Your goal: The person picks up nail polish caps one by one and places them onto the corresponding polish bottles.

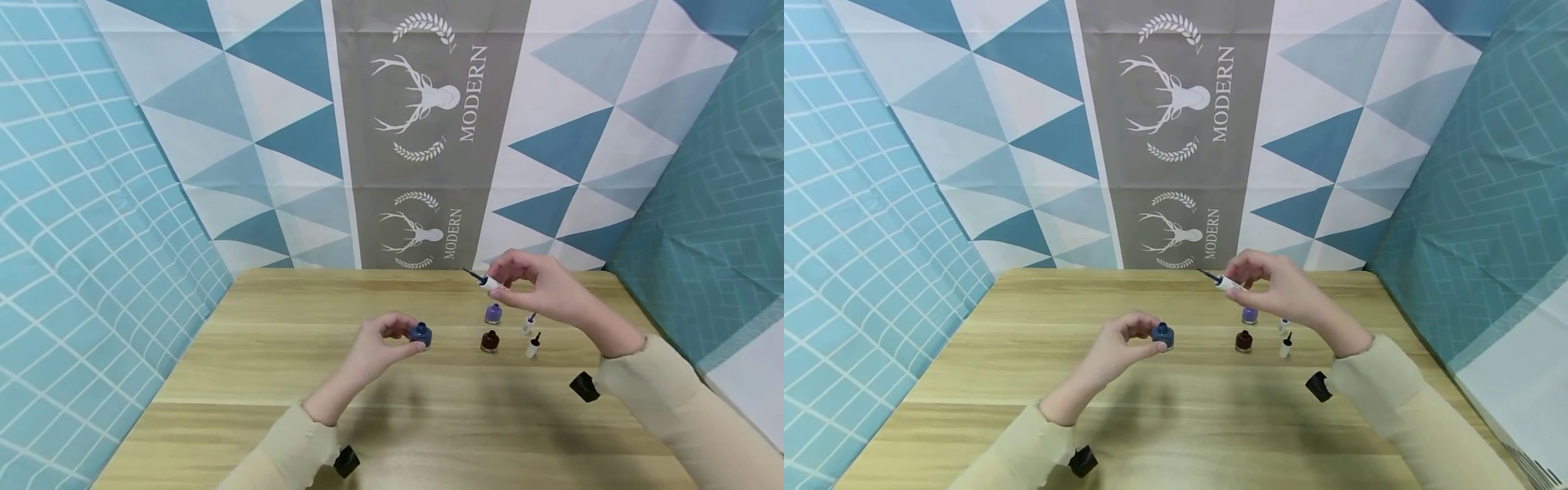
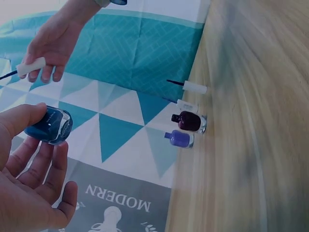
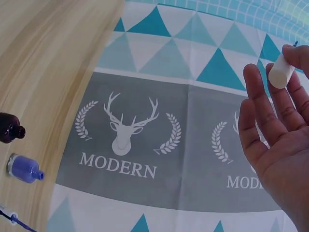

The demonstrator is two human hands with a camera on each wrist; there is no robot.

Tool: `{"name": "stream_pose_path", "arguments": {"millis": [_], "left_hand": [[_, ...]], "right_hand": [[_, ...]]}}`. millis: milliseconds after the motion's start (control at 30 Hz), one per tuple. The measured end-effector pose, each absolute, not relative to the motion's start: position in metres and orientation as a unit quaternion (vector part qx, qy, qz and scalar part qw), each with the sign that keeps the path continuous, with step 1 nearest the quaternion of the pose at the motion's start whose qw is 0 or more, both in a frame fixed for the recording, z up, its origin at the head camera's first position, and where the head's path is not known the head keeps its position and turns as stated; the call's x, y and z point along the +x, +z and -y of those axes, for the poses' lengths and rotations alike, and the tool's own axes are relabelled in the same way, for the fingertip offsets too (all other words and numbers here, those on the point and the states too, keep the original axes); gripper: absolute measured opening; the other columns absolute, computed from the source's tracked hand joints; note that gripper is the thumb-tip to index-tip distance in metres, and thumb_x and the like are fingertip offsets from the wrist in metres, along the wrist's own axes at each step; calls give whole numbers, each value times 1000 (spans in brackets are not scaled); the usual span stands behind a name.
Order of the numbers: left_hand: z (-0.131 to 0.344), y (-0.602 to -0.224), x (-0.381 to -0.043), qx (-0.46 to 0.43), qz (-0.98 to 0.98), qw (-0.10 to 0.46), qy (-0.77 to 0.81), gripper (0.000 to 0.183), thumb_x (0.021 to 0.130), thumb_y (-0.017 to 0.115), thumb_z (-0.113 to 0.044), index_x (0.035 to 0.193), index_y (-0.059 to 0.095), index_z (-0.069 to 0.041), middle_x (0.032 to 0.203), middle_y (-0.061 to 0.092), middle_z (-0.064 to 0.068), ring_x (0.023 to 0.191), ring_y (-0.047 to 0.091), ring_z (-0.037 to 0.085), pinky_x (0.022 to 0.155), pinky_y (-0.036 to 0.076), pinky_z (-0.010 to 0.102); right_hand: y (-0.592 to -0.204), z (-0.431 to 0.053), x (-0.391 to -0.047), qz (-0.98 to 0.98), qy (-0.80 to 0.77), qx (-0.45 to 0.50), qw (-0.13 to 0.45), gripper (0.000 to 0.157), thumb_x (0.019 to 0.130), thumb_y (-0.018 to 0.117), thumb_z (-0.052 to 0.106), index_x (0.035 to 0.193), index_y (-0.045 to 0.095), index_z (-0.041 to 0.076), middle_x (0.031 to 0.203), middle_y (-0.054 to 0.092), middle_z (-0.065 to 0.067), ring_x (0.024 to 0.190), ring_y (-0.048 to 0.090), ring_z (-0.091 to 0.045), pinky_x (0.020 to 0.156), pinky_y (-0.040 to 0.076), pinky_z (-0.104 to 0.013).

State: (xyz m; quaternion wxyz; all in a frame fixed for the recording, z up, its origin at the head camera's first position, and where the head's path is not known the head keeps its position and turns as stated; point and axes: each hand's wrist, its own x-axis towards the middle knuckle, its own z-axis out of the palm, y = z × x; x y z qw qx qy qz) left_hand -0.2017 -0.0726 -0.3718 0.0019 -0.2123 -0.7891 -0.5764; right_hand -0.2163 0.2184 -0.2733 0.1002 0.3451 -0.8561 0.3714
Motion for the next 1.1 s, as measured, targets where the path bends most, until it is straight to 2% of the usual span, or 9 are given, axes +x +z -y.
{"name": "stream_pose_path", "arguments": {"millis": [100,333,500,667,933,1100], "left_hand": [[68,-375,-203,-215,786,6,-580,27,76,79,-18,99,68,-13,90,70,0,86,61,15,85,48,45],[57,-381,-207,-217,788,18,-575,28,76,79,-22,101,68,-14,91,70,-2,88,61,13,86,48,39],[52,-381,-207,-219,783,15,-582,29,77,78,-21,102,68,-13,93,69,-1,90,60,15,89,46,46],[49,-381,-206,-221,779,17,-587,28,77,78,-21,101,68,-13,93,69,-2,91,59,14,89,44,49],[44,-379,-205,-220,773,28,-594,26,76,79,-20,99,69,-13,91,69,-2,89,60,13,87,44,48],[43,-379,-203,-220,772,29,-596,25,76,79,-20,98,69,-13,90,69,-1,88,60,13,85,44,44]], "right_hand": [[-274,-216,-217,852,372,355,102,22,83,71,7,102,62,12,89,63,4,79,59,-9,76,49,-20],[-276,-211,-217,845,368,371,111,23,82,71,5,101,63,13,89,63,6,78,58,-10,79,49,-26],[-279,-208,-215,849,361,369,110,22,82,72,8,100,64,16,88,63,9,79,56,-9,82,48,-30],[-284,-206,-214,847,360,374,112,22,82,72,8,99,65,18,91,63,10,81,57,-8,84,46,-31],[-290,-201,-215,852,339,383,112,23,81,73,10,99,65,21,95,63,10,83,56,-7,80,47,-33],[-291,-198,-215,854,335,382,112,23,80,74,11,99,66,21,95,64,11,83,57,-6,81,47,-34]]}}
